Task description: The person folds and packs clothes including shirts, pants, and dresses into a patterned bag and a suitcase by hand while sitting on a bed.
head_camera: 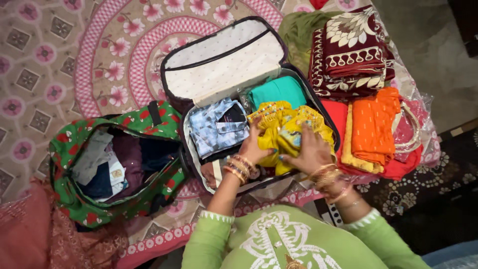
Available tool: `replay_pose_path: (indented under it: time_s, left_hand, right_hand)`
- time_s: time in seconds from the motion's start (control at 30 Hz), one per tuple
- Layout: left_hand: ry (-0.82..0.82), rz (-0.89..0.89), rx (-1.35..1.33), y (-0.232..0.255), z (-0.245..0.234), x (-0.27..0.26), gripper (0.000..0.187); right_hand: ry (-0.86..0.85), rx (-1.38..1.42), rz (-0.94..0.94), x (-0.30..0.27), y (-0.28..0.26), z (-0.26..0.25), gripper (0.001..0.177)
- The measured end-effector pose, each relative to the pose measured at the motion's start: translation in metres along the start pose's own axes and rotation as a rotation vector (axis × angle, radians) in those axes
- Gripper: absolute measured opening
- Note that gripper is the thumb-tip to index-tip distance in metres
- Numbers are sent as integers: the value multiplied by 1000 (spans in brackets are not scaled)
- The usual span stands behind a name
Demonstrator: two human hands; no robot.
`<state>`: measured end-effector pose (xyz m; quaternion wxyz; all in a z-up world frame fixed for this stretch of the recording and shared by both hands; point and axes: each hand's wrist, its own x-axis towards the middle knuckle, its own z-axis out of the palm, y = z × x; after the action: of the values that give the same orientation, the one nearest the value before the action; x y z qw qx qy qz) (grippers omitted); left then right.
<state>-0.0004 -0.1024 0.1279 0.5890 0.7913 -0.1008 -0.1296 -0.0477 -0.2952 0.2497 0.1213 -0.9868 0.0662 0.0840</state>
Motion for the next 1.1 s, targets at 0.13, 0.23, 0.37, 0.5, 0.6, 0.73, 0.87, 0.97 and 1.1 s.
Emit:
replay_pose_path:
  time_s: [0.13,0.23,0.37,0.5,0.6,0.73,0.87,0.97,1.1]
  left_hand:
    - [-149,-82,217,-11,-4,8,67]
    - [-65,-131,135,-38,-5,2,57]
    - [-32,-58,78,-62,-10,-2,62]
    - [-215,-95,164,-23,-26,9,71]
    - [-245,-134,378,17,-28,23,68]
    - [-344,-122,628,2,2,37,54]
    - [-228,-103,462,-79,47,53,35]
    - [-260,-248,136,-114,71,49,26]
    - [-339,-158,-127,-114,68,29,22]
  right_hand:
    - [429,-366,-116,7,10,36,109]
    - [217,123,-80,26,75,60,88]
    - [51,928,278,49,157,54,38]
    - [11,1318,308,45,198,24,33]
    - [24,1179,391,30,199,10,26]
    - [144,1078,195,18,151,10,37]
    - [23,154,112,12,74,28,94]
    - [-167,-164,82,-1,19,49,145]
    - [-178,-6,248,10,25,66,142]
